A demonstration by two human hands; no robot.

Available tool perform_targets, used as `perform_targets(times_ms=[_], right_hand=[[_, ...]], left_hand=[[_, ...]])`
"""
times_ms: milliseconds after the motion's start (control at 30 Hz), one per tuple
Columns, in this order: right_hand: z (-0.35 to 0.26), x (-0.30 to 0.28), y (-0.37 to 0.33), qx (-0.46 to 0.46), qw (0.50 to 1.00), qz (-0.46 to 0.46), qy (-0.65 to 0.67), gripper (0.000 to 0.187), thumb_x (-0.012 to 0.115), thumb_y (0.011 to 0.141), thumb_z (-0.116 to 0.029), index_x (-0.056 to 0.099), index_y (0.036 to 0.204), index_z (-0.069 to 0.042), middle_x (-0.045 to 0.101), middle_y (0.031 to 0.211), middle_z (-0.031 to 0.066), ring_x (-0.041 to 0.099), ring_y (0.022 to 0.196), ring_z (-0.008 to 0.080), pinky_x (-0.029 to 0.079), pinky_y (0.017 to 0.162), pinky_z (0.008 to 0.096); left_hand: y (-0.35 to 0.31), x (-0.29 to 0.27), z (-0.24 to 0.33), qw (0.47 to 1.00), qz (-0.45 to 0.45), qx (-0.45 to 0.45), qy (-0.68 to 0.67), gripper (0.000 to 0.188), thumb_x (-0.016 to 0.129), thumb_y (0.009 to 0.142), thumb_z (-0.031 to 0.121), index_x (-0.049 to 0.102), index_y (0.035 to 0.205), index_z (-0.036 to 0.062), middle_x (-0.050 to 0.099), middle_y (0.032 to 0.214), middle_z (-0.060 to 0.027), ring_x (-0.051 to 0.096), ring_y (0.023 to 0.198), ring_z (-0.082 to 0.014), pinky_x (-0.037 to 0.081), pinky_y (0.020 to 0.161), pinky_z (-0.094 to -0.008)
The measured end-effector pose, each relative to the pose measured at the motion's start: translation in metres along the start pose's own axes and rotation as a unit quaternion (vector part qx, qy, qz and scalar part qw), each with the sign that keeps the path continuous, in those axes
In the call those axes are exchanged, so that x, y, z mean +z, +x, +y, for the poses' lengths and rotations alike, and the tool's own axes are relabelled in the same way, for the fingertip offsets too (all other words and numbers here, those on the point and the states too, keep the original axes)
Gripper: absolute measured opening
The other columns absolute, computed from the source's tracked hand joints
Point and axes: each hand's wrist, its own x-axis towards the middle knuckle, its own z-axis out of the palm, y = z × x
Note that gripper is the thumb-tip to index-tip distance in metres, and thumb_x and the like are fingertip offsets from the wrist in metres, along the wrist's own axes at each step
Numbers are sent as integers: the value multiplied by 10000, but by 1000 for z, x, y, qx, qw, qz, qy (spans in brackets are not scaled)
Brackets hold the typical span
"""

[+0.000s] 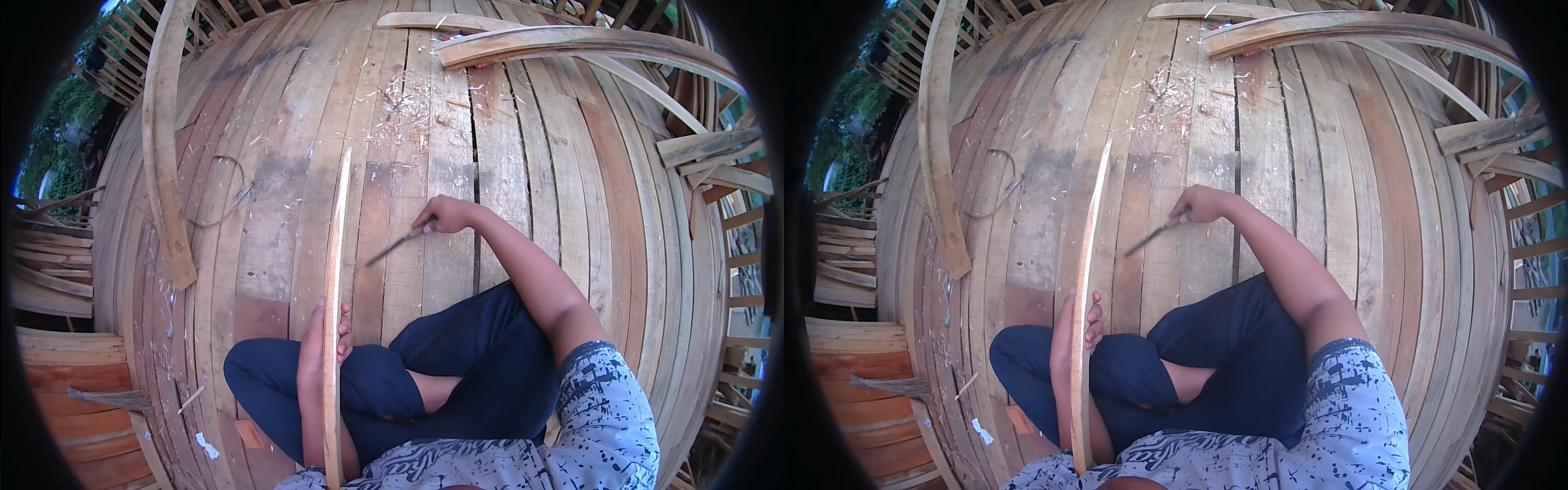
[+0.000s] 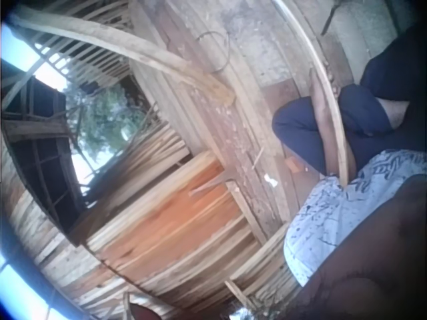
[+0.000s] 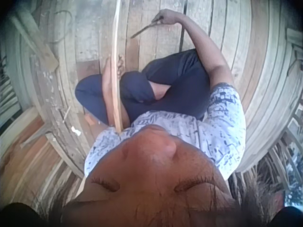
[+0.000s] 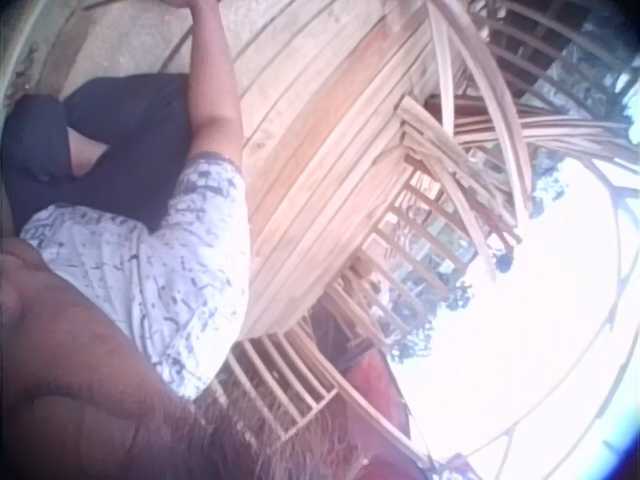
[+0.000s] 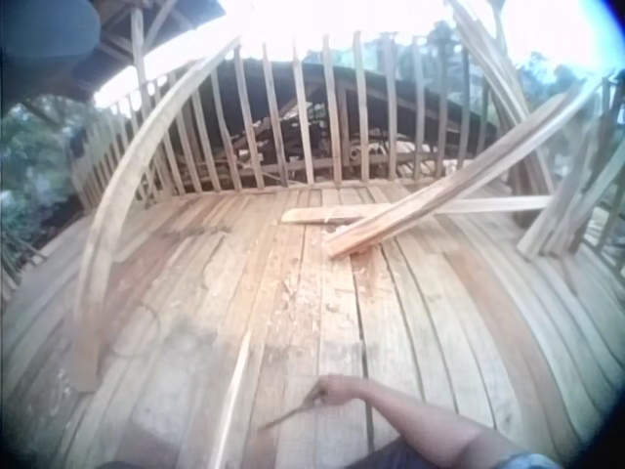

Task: The person sits cross-legged on a wooden floor and uses a knife to carve a long, thin piece of wood held between their legs. They repeatedly scrape the knife along the wood's length to remove shavings and shape the piece.

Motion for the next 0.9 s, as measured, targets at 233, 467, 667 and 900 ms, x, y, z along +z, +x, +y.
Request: perform_targets(times_ms=[233, 467, 667, 900], right_hand=[[-3, -20, -3, 70, 989, 134, 5, 334, 648, 894, -159, 685, 1223, -113, 710, 1059, 180, 682, 967, 352, 526, 873, 393], [3, 14, 5, 33, 988, 149, -38, 304, 629, 913, -170, 688, 1200, -91, 701, 1036, 207, 679, 942, 356, 526, 854, 408], [-18, 5, 10, 39, 962, 258, -84, 326, 602, 912, -174, 666, 1231, -142, 700, 983, 183, 662, 895, 392, 519, 800, 470], [-37, 33, 16, 18, 979, 131, -153, 408, 563, 935, -168, 587, 1341, -204, 664, 965, 157, 651, 881, 393, 516, 771, 488]], left_hand=[[0, -8, -2, 999, -18, -8, -25, 504, 369, 1051, 499, 533, 1098, 24, 469, 675, -5, 431, 405, -75, 356, 328, -210], [1, 4, -1, 1000, -10, -18, -14, 492, 360, 1055, 489, 532, 1087, 29, 467, 676, -2, 433, 400, -74, 367, 323, -209], [-2, -6, 4, 999, -18, 9, -31, 478, 371, 1046, 499, 511, 1072, 43, 454, 666, 2, 415, 385, -76, 362, 299, -214], [0, -5, 2, 999, -15, 6, -39, 468, 364, 1050, 489, 498, 1074, 41, 452, 663, -3, 405, 379, -75, 363, 294, -214]])
